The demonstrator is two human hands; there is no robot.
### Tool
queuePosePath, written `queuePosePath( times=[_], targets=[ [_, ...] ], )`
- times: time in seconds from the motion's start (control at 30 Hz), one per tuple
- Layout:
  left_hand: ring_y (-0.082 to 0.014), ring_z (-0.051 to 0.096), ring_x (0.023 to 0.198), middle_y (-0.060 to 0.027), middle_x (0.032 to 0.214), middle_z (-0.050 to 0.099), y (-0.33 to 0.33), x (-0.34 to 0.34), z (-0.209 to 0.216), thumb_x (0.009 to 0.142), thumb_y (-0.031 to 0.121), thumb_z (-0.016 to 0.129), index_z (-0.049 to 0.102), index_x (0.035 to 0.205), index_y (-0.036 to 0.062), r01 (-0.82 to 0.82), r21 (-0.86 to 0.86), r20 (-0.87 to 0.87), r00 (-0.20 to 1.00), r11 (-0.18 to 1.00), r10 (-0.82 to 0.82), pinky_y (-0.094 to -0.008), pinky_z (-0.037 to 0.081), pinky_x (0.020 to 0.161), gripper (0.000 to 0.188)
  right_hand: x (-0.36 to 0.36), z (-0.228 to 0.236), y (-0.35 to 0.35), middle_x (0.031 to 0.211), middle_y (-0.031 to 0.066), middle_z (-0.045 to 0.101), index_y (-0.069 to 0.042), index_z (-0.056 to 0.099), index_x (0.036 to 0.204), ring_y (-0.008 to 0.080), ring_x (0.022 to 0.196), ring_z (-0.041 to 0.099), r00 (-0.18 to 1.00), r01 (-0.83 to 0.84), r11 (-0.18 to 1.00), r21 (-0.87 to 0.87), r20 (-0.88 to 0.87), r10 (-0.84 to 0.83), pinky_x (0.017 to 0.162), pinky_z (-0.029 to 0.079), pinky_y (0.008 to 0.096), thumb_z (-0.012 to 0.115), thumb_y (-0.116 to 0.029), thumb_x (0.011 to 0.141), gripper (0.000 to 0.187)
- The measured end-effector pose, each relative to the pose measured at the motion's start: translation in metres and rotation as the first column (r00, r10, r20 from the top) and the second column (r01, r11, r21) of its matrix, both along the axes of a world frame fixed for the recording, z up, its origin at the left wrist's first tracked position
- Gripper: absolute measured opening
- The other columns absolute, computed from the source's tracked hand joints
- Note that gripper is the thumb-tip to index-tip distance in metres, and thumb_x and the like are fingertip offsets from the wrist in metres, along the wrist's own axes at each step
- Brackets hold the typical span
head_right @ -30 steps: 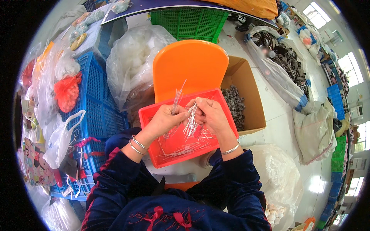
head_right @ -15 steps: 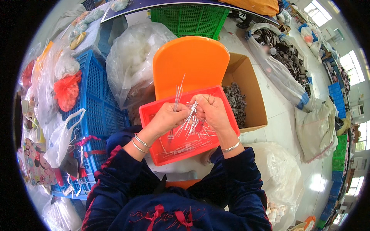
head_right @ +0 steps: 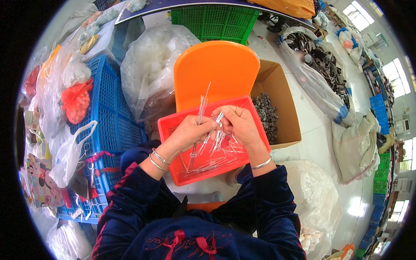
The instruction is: The person sits on the floor and separates a bundle of thin white wire pins by hand, placing them into a red plastic tray. The person repeatedly picks up small groups of pins, untangles them, and arranges them in the tray.
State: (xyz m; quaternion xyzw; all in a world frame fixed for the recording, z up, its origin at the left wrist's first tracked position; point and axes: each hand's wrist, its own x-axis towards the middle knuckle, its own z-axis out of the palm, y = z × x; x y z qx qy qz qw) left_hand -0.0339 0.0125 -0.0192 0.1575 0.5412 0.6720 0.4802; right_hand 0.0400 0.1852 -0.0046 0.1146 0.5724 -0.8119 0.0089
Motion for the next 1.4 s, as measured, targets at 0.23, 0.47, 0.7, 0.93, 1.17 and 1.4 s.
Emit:
queuePosePath(
  times=[0.23,0.47,0.7,0.93,1.17,1.4],
  targets=[
    [-0.0014,0.036,0.048,0.0019,0.067,0.06,-0.001,0.001,0.005,0.095,0.023,0.057,0.066,0.092,0.0045,-0.007,0.04,-0.016,1.0,0.999,0.007,-0.017,0.025,0.043,0.021,0.0,0.005,0.003,0.065,-0.0014,0.05,0.003,0.064,0.103,0.0051,0.049,0.038,1.0,0.013,0.995,-0.098,0.012,-0.012,0.047,0.031,0.0192,0.048,-0.021,0.1,0.029],
    [-0.0009,0.033,0.046,0.0034,0.067,0.058,-0.008,0.001,0.009,0.095,0.025,0.056,0.066,0.092,0.0051,0.085,0.107,0.052,0.994,0.991,-0.091,-0.0173,0.022,0.04,0.022,0.004,0.003,0.002,0.062,-0.0027,0.048,0.002,0.065,0.101,0.0051,0.05,0.037,0.996,-0.059,0.994,-0.088,-0.078,0.052,0.047,0.032,0.0207,0.05,-0.022,0.099,0.029],
    [-0.0009,0.035,0.047,0.0041,0.066,0.057,-0.003,0.004,0.006,0.093,0.025,0.058,0.067,0.092,0.0051,0.076,0.054,-0.022,0.997,0.996,-0.075,-0.0166,0.025,0.042,0.022,0.003,-0.003,0.004,0.06,-0.0037,0.046,0.0,0.064,0.088,0.0043,0.05,0.037,0.995,-0.037,0.999,0.0,-0.091,0.037,0.046,0.031,0.021,0.052,-0.024,0.098,0.028],
    [-0.0013,0.036,0.05,0.005,0.069,0.055,0.002,-0.003,-0.014,0.094,0.032,0.057,0.067,0.097,0.0036,-0.083,-0.021,-0.12,0.99,0.996,0.08,-0.0175,0.027,0.045,0.03,0.003,0.005,0.031,0.06,-0.0051,0.044,0.002,0.064,0.094,0.0037,0.049,0.036,0.997,0.06,0.973,0.222,-0.064,-0.047,0.045,0.03,0.02,0.054,-0.017,0.096,0.022],
    [-0.0017,0.034,0.051,0.0038,0.074,0.051,0.004,0.002,-0.008,0.098,0.044,0.044,0.064,0.099,0.0046,0.004,-0.046,-0.107,0.994,0.999,-0.009,-0.0185,0.027,0.044,0.044,-0.001,-0.014,0.023,0.075,0.0,0.058,0.004,0.063,0.108,0.0053,0.066,0.05,0.996,-0.066,0.75,0.658,0.085,0.013,0.057,0.04,0.0218,0.061,-0.011,0.088,0.025],
    [-0.0033,0.035,0.052,0.0011,0.075,0.052,0.007,0.004,-0.013,0.1,0.039,0.039,0.056,0.093,0.0074,0.043,-0.027,-0.073,0.996,0.999,-0.045,-0.0193,0.026,0.043,0.037,-0.001,0.015,0.001,0.081,0.0,0.062,0.002,0.063,0.102,0.0042,0.068,0.053,0.999,0.042,0.965,0.259,-0.019,-0.038,0.057,0.042,0.0202,0.058,-0.012,0.094,0.018]
  ],
)
